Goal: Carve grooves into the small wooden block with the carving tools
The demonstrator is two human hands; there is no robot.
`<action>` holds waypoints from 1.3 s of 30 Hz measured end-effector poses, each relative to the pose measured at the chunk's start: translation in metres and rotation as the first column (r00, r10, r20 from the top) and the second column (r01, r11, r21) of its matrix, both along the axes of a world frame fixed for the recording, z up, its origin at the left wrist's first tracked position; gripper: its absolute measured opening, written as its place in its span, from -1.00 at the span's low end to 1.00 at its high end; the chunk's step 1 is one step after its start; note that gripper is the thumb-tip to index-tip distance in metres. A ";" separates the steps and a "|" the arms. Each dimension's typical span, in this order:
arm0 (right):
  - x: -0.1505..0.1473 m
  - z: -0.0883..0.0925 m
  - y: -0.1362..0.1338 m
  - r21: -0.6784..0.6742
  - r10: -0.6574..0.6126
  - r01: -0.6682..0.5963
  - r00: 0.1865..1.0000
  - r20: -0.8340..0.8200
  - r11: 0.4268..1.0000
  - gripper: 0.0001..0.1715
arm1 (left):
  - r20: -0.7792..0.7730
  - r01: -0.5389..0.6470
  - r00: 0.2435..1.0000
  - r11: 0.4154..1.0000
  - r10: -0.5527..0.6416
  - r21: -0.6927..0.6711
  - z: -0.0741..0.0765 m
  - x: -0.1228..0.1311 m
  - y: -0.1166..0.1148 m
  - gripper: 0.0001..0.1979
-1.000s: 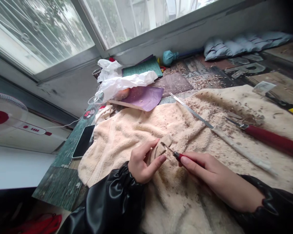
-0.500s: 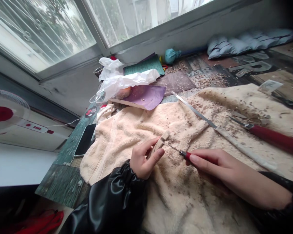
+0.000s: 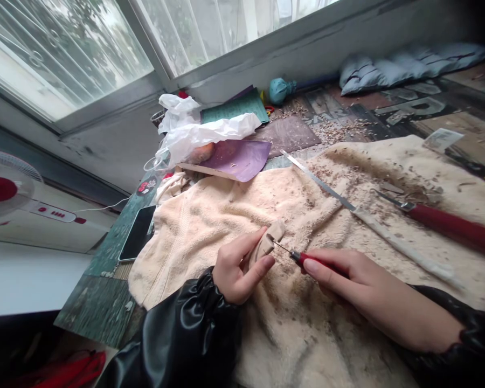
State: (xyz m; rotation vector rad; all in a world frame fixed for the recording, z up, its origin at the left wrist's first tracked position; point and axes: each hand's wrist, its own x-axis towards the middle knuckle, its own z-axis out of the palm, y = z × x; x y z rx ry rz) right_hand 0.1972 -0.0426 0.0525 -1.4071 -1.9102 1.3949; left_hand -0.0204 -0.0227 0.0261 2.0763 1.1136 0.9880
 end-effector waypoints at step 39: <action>-0.012 -0.009 -0.008 0.124 -0.120 0.109 0.990 0.081 0.986 -0.51 | 0.159 -0.171 0.963 0.950 0.216 -0.261 0.008 0.013 -0.006 -0.55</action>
